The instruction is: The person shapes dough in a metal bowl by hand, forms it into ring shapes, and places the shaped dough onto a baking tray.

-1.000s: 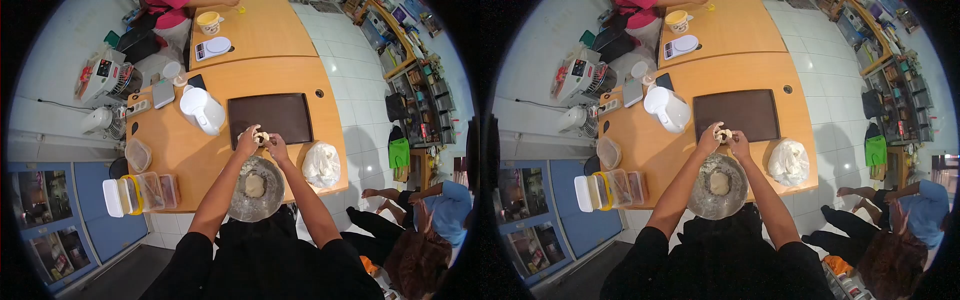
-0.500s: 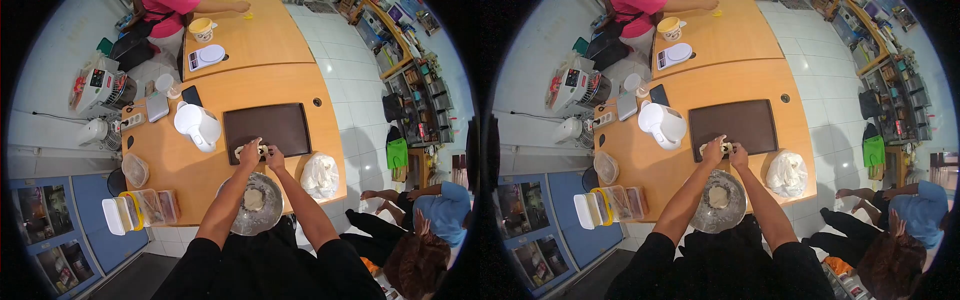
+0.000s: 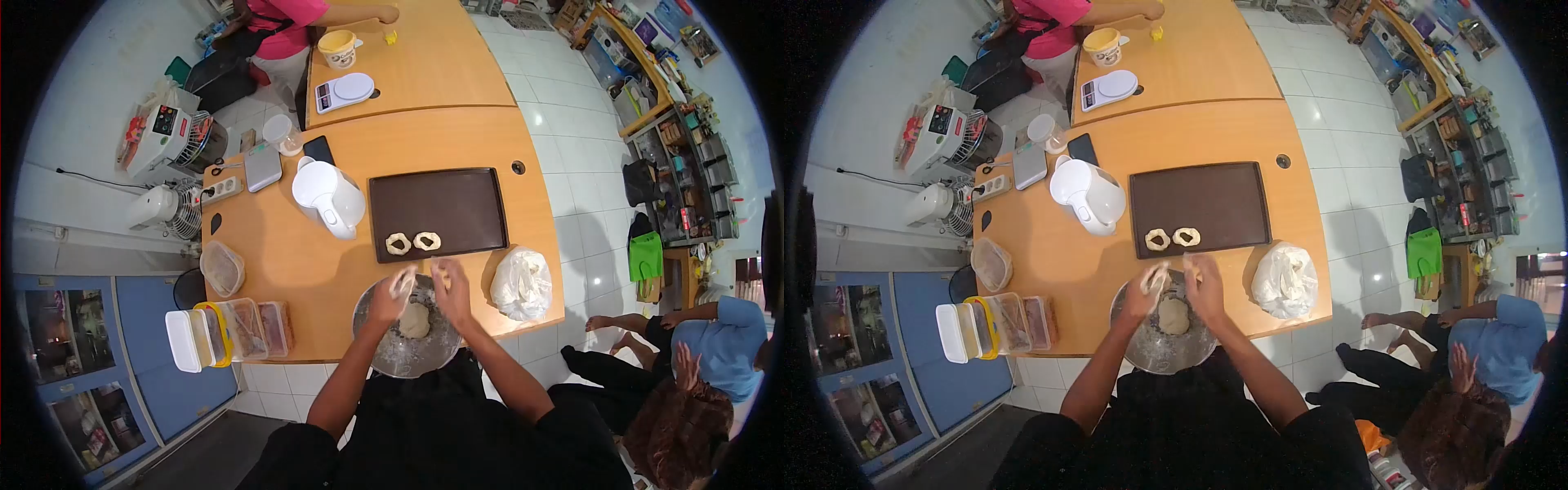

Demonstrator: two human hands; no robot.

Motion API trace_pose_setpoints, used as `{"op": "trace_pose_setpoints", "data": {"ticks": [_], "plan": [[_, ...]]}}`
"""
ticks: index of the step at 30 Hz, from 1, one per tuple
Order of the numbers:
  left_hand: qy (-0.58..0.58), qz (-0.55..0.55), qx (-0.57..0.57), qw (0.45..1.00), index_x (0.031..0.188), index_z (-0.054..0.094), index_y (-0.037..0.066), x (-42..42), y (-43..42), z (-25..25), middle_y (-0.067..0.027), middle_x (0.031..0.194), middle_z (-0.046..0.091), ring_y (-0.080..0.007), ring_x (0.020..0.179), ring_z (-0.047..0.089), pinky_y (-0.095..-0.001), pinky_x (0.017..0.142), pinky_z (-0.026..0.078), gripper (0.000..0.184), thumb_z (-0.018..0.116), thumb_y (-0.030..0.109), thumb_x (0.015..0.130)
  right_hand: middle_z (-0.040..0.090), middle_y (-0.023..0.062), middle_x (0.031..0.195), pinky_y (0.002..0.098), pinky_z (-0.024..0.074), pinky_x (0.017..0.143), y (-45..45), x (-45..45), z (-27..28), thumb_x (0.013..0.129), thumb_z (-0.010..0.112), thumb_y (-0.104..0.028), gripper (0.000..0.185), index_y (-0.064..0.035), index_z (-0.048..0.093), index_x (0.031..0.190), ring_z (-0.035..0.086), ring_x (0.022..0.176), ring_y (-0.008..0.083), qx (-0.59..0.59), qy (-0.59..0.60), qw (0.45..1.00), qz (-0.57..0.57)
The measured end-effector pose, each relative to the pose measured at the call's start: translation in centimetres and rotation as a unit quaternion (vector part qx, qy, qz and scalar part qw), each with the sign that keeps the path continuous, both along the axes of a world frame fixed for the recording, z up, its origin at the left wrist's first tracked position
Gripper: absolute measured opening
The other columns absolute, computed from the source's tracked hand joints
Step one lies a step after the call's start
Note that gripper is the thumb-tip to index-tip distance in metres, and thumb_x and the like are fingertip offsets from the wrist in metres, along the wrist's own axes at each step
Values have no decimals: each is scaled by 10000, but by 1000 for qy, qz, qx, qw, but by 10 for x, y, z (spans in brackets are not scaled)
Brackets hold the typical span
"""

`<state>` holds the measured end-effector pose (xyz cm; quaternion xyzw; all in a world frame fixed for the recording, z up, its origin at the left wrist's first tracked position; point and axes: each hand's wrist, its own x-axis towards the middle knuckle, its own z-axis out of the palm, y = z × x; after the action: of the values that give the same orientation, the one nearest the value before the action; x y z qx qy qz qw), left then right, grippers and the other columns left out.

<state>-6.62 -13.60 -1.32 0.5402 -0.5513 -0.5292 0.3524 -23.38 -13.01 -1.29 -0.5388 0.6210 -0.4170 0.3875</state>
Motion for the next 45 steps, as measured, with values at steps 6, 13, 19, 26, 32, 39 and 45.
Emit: {"op": "trace_pose_setpoints", "data": {"ticks": [6,13,19,26,32,39,45], "plan": [[10,57,9,998,1284,487,7,-12,112,-101,-189,1178,592,-292,1080,572,-376,926,428,384,412,208,965,585,211,1100,380,430,916,77,32,-24,955,482,-208,305,17,565,1144,558,1049,339,33,6,999,21],[161,71,147,973,1428,310,13,-17,87,-90,-165,1436,373,-254,1340,333,-311,1103,233,513,373,281,995,555,242,1176,408,381,976,75,29,-34,983,420,-288,396,24,532,1200,518,1113,387,82,-26,996,-9],[68,21,127,989,1436,294,17,-12,82,-51,-180,1467,319,-265,1369,283,-323,1127,179,532,301,342,1014,546,252,1199,407,366,994,88,40,-24,991,387,-333,451,41,528,1199,502,1146,382,106,-29,994,-14],[-31,87,45,995,1368,373,-6,-3,83,-52,-274,1263,514,-379,1202,488,-394,1020,366,496,452,111,893,545,257,1201,424,357,1012,94,22,-60,946,473,-286,421,44,516,1204,492,1150,403,120,53,991,35],[-214,-7,46,976,1322,424,10,-5,82,-125,-291,1186,542,-449,1115,511,-456,968,412,591,589,116,764,466,271,1269,442,363,1017,107,18,-106,822,622,-151,505,8,451,1270,457,1170,432,100,125,983,87],[-257,-87,115,956,1213,521,-14,-3,73,-130,-266,1128,586,-402,1084,550,-430,937,442,533,651,89,706,470,264,1246,425,365,1024,103,16,-110,707,689,-79,618,-1,443,1268,427,1190,428,126,145,975,113],[-252,-56,-53,965,1132,580,-20,1,85,-86,-261,1010,628,-410,976,593,-442,859,471,436,588,21,698,525,231,1209,428,408,981,100,16,-103,686,667,-40,593,-51,484,1250,474,1167,401,106,198,963,147]]}}
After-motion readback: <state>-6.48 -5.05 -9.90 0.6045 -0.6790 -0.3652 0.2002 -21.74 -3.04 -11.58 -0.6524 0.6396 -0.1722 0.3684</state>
